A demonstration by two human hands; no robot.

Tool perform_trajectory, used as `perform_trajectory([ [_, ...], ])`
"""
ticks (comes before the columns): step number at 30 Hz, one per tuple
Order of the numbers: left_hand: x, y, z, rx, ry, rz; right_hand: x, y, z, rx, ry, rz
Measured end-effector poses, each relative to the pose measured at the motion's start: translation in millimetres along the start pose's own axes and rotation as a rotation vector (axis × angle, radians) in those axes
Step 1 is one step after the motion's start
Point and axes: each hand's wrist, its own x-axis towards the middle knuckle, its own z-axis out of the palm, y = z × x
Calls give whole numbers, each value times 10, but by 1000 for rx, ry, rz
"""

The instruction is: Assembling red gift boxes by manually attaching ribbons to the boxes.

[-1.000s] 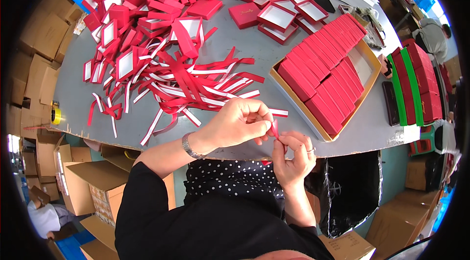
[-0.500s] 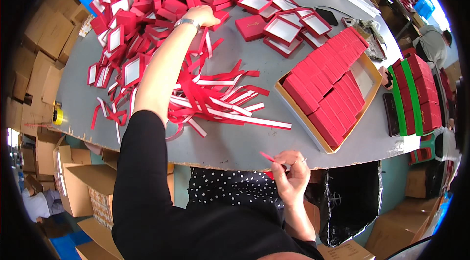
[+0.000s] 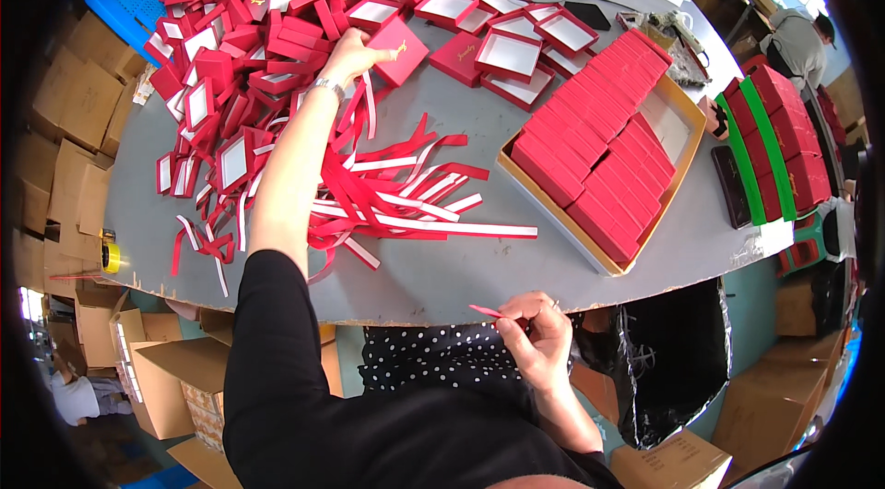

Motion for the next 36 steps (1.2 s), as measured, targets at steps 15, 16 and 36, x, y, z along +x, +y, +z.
perform_trajectory([
  [15,-3207,834,136,-155,-560,358,486,-334,-376,391,-317,321],
  [16,-3255,842,166,-138,-533,365,458,-316,-374,374,-319,360],
  [36,-3452,793,453,-93,-379,538,283,-296,-388,75,-315,375],
])
